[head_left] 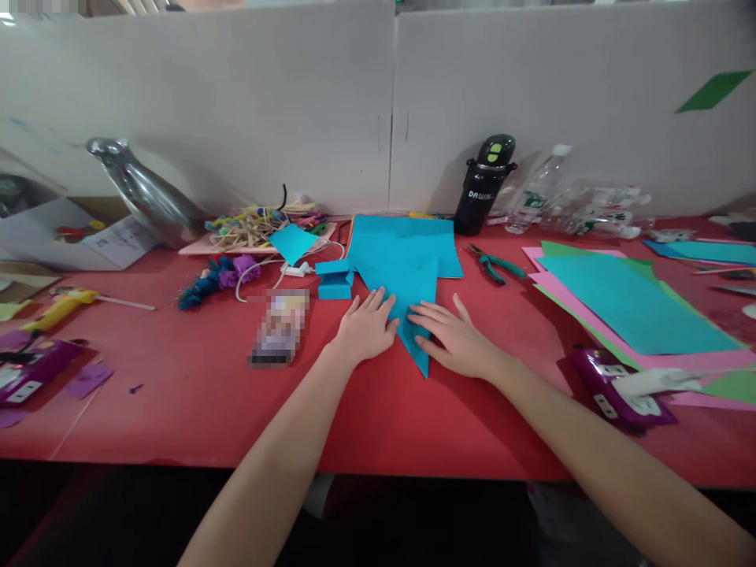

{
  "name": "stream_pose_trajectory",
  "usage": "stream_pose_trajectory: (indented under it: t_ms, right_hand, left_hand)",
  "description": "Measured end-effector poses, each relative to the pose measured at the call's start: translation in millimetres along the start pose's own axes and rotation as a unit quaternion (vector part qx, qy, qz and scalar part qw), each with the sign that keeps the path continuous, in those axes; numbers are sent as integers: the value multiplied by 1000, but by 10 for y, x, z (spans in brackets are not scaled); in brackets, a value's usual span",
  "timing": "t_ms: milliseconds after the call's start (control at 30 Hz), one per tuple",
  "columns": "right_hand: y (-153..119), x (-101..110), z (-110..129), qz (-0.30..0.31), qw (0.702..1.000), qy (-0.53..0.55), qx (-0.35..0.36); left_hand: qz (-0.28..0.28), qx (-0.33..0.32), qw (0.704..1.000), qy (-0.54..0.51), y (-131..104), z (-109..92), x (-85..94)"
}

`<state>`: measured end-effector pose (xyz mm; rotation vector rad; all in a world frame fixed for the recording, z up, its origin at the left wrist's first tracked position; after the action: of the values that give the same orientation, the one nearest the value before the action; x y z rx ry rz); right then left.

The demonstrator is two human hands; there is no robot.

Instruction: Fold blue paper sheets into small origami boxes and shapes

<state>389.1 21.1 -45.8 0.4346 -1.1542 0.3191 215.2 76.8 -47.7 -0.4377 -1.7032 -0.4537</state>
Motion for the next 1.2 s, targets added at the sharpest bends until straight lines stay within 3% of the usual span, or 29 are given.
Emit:
stream_pose_trajectory:
  t_ms: [367, 867, 1033, 1200]
  right_hand:
    - [270, 1, -432, 3, 998, -36, -60]
    - [799, 48, -1242, 19, 979, -75, -187]
    - [801, 47, -1243, 27, 972, -92, -213]
    - [616, 25, -944, 40, 979, -121, -159]
  left_hand:
    - [-17, -6, 1000, 25, -39, -48, -16]
    - [-49, -7, 998, 34, -79, -110, -119]
    - [-53, -5, 998, 33, -75, -114, -139]
    - [-53, -6, 998, 30, -71, -109, -156]
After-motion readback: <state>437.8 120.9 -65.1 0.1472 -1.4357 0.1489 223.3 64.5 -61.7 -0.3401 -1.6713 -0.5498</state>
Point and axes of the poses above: each hand's wrist, its own y-axis towards the middle knuckle, its own x-axis out of the back of the hand, z = x × y, the point moved 4 cm from there along y, towards the middle knuckle, and after that the axes turned 1 degree about y, right-handed, at the moved point
